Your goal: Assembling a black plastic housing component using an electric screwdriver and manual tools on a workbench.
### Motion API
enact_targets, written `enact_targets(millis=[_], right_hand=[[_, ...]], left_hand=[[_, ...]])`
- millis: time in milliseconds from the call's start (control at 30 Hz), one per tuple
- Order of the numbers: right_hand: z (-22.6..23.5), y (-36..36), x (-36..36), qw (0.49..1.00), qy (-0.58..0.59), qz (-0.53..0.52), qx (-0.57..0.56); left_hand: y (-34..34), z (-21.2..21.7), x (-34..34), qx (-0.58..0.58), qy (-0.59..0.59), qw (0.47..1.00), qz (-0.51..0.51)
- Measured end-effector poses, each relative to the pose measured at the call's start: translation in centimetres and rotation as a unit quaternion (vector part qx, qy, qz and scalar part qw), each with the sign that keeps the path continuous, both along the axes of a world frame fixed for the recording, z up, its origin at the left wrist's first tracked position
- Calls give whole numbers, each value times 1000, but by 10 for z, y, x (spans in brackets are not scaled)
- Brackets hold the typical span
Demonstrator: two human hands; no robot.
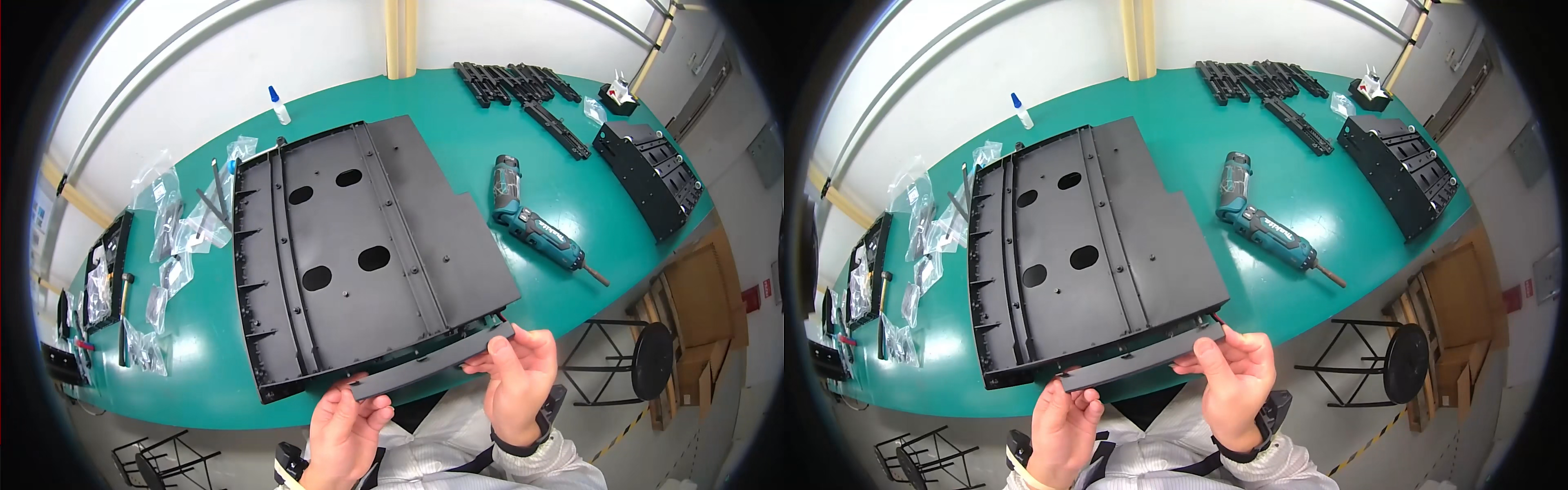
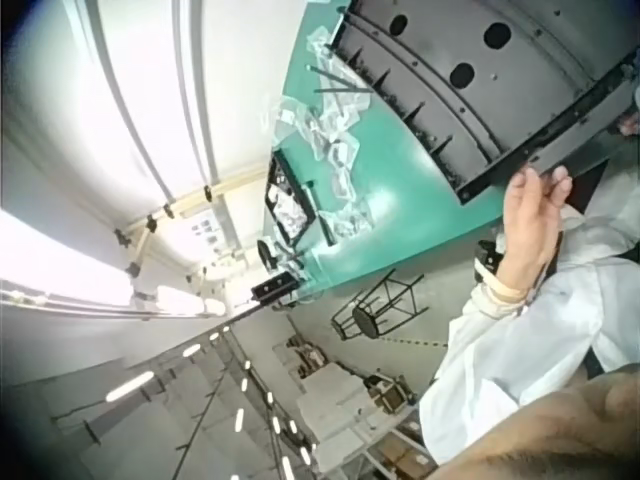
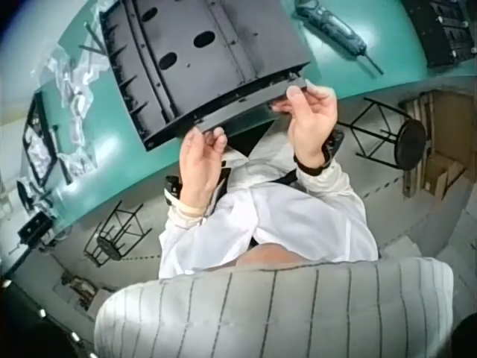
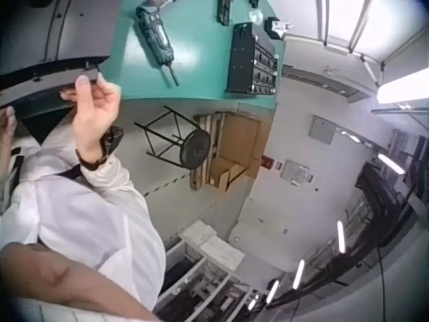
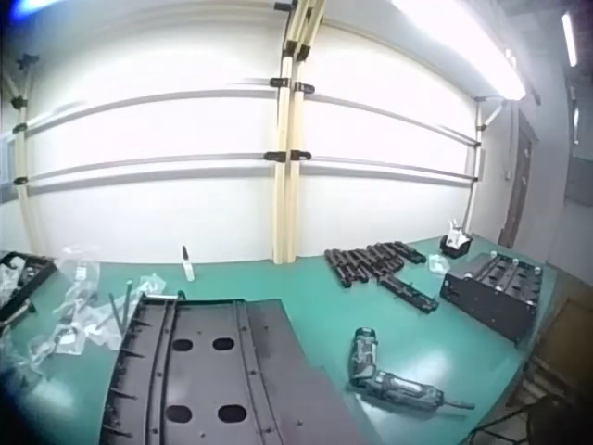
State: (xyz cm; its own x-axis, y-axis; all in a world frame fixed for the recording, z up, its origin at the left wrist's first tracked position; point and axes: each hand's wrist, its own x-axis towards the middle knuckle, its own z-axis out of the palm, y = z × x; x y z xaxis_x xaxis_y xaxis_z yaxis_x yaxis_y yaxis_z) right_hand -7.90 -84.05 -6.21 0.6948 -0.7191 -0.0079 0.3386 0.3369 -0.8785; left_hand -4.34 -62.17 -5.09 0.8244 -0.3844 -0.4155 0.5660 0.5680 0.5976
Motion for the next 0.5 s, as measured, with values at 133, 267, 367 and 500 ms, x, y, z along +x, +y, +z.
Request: enact_targets(millis=[133,267,367,500], right_hand=[[-3,2,1,1000,-7,-9,-8],[-3,3,2,999,-11,-31,-10],[-3,5,3,999,6,-32,-33],[-6,5,3,999,-18,-44,-15]], left_hand=[[2,1,2,7,-1,1000,-19],[-1,7,6,20,18,999,-32],[-1,5,7,14,27,999,-31],[1,1,7,-1,41,999,-24]])
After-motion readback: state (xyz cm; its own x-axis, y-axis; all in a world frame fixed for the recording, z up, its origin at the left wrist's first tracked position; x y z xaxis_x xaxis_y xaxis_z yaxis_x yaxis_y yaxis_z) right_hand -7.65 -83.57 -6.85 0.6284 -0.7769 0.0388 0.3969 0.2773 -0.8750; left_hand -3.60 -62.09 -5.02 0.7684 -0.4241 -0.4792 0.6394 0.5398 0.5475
